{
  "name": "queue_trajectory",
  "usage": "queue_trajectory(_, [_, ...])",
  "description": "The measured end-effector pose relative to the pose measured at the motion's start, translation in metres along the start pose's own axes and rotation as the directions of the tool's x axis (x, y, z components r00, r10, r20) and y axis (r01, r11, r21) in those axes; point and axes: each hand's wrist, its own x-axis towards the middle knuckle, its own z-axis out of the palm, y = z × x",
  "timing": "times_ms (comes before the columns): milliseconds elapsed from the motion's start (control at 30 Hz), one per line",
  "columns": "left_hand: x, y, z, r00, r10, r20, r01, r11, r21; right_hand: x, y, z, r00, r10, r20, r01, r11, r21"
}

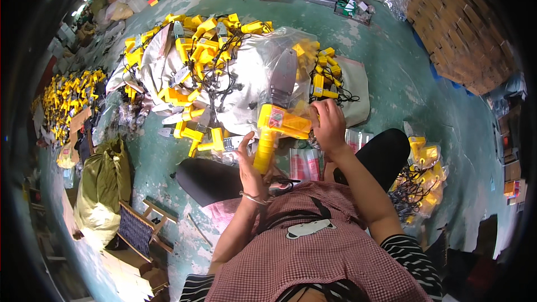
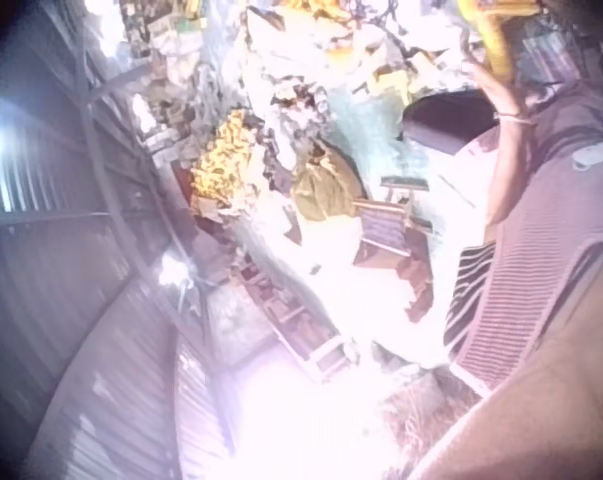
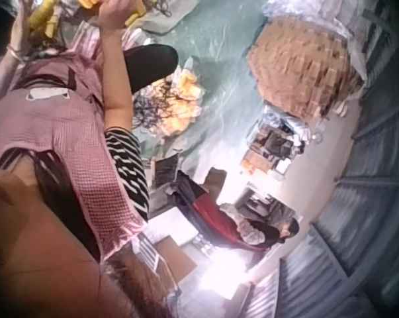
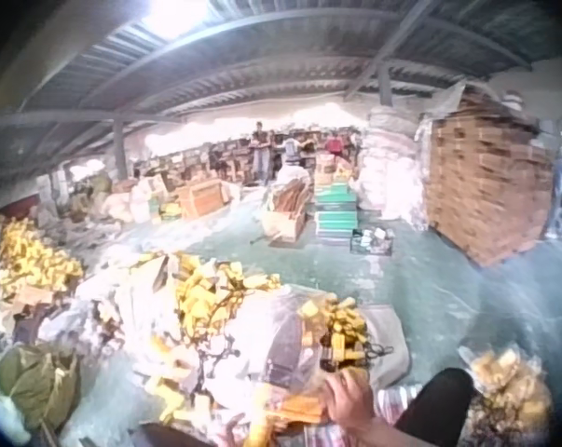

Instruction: The recorder is taking yellow electronic handheld devices from a large pile and placing them individually into plastic bags.

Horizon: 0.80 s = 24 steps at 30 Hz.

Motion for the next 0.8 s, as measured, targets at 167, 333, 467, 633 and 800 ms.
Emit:
queue_trajectory(167, [0.01,-0.006,-0.004,0.928,0.346,-0.138,-0.283,0.896,0.343,-0.053,-0.028,0.011,0.944,0.069,0.323,-0.091,0.994,0.053])
queue_trajectory(333, [0.013,-0.006,-0.003,0.981,0.158,-0.116,-0.138,0.977,0.164,-0.074,-0.064,-0.022,0.883,-0.047,0.467,-0.099,0.954,0.284])
queue_trajectory(467, [0.01,0.002,0.009,0.995,0.088,-0.057,-0.083,0.993,0.082,-0.093,-0.015,-0.003,0.766,0.194,0.613,-0.34,0.931,0.131])
queue_trajectory(633, [0.015,-0.009,-0.006,0.962,0.022,-0.271,-0.039,0.997,-0.059,-0.063,-0.08,-0.055,0.418,-0.397,0.817,-0.449,0.691,0.566])
queue_trajectory(800, [0.005,0.006,-0.031,0.993,-0.105,-0.058,0.102,0.994,-0.047,-0.033,0.022,-0.066,0.337,-0.271,0.902,-0.851,0.321,0.415])
